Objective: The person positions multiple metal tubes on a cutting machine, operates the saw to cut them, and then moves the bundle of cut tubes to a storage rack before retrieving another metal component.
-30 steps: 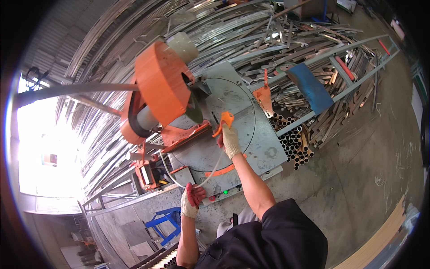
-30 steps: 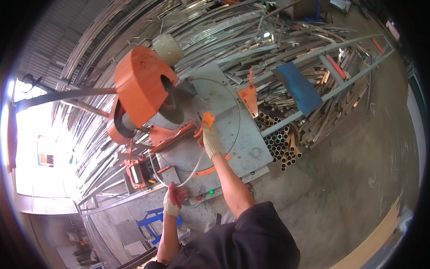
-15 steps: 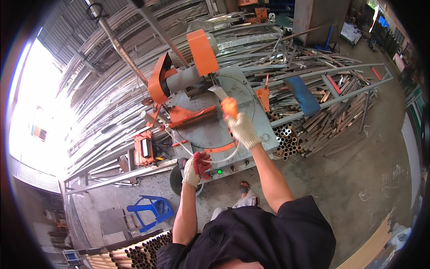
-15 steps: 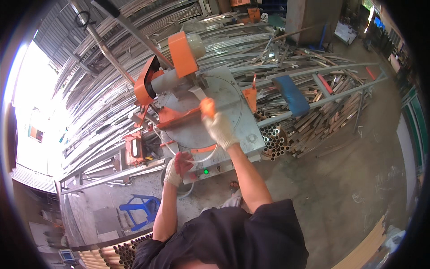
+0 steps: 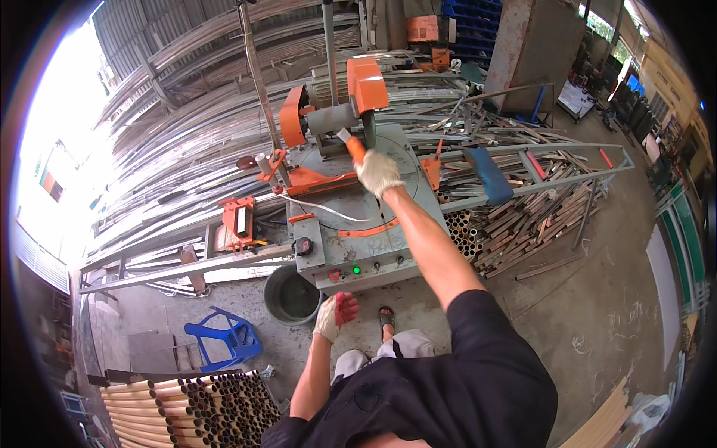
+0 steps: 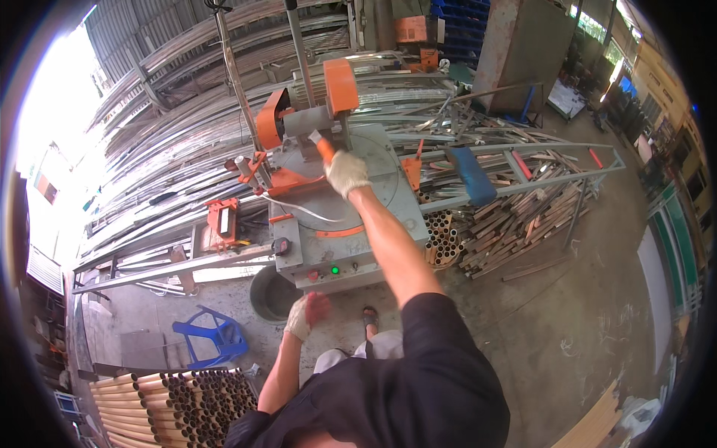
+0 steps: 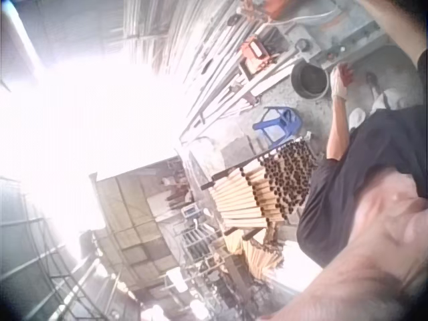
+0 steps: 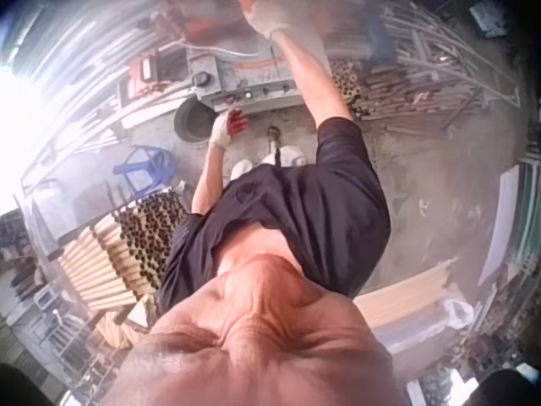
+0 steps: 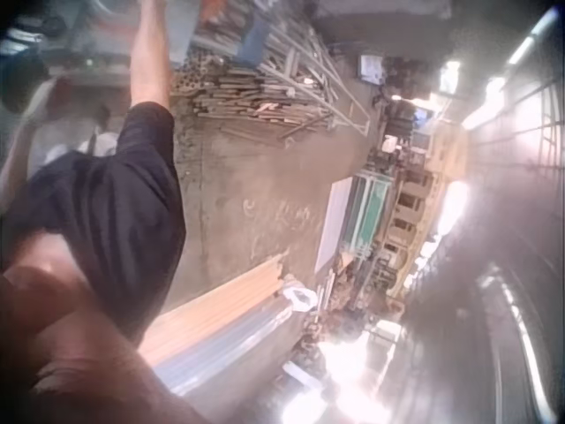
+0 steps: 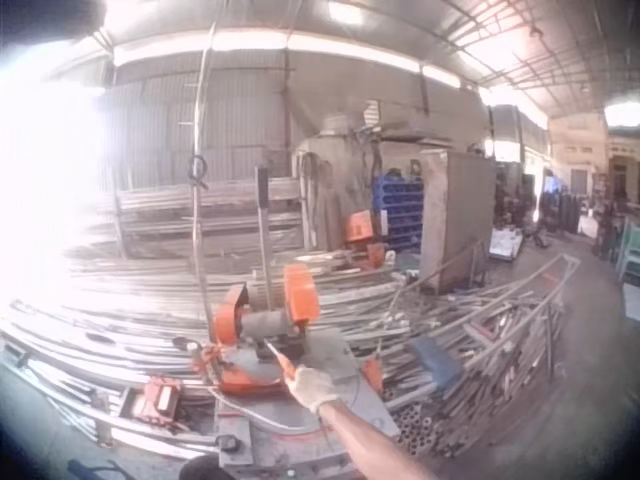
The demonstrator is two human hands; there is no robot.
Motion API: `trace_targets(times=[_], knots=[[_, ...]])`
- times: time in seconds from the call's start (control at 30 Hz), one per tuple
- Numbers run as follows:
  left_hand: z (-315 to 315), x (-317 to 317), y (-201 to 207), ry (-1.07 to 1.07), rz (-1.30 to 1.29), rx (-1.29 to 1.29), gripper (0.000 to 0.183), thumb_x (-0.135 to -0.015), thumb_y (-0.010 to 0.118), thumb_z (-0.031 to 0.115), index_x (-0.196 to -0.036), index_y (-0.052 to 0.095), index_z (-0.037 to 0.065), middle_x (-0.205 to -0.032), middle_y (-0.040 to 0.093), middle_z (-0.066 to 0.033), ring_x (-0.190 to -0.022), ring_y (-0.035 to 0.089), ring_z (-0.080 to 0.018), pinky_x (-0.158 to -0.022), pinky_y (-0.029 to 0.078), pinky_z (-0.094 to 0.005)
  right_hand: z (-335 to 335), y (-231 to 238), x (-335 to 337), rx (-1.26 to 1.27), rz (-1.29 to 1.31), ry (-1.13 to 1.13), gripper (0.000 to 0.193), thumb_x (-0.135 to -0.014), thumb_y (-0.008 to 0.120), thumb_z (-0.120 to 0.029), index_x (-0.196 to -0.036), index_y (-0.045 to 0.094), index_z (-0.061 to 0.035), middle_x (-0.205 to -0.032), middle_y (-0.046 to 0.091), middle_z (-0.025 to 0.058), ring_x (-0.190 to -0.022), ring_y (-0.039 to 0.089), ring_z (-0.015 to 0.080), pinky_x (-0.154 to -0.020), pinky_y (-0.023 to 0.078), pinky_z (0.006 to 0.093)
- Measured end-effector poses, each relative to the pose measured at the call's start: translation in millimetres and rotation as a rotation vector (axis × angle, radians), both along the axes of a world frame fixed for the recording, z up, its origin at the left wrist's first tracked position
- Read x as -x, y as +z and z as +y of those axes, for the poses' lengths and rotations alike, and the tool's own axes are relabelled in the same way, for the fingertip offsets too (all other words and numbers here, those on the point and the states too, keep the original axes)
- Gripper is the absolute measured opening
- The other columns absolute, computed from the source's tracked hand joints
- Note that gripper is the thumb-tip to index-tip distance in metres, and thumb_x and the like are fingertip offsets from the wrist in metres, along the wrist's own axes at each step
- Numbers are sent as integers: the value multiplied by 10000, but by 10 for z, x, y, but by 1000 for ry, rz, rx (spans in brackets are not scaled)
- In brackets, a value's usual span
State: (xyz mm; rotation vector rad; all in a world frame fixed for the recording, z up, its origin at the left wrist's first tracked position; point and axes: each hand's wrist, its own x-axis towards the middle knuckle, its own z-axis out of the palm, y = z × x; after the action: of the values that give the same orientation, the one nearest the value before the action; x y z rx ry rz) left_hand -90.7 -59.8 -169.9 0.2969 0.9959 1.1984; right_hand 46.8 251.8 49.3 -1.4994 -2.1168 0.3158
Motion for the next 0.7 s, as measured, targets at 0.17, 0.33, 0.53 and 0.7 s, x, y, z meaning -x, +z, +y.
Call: trace_targets(times=[0.17,0.33,0.53,0.7], knots=[[-598,-88,-188,62,210,93,411,-910,654,400,-1124,597,53,-979,688,-120,-803,700,-251,-684,578,-363,214,-37,407,-135,-255,122,386,-928,524,-405,-926,666,-46,-802,691,215,-800,684,394,-704,527,505],[-1737,58,-242,270,256,133,361,-930,628,362,-1105,597,48,-982,685,-149,-805,699,-288,-686,580,-396,59,-791,-6,-52,133,-63,415,-927,547,-440,-912,647,-37,-746,681,207,-760,678,406,-656,523,507],[-3085,72,-798,773,-281,290,291,-911,533,311,-656,438,210,-619,300,36,-543,288,-139,-496,276,-286,57,-489,-114,-131,348,-286,449,-937,524,-479,-920,623,-41,-734,670,219,-696,667,418,-626,520,507],[-3003,-217,-805,723,-359,69,286,-914,515,271,-646,433,215,-607,288,49,-540,291,-123,-467,251,-270,396,-649,-221,-187,370,-236,458,-940,521,-488,-944,590,-35,-711,666,214,-685,670,405,-622,517,511]])
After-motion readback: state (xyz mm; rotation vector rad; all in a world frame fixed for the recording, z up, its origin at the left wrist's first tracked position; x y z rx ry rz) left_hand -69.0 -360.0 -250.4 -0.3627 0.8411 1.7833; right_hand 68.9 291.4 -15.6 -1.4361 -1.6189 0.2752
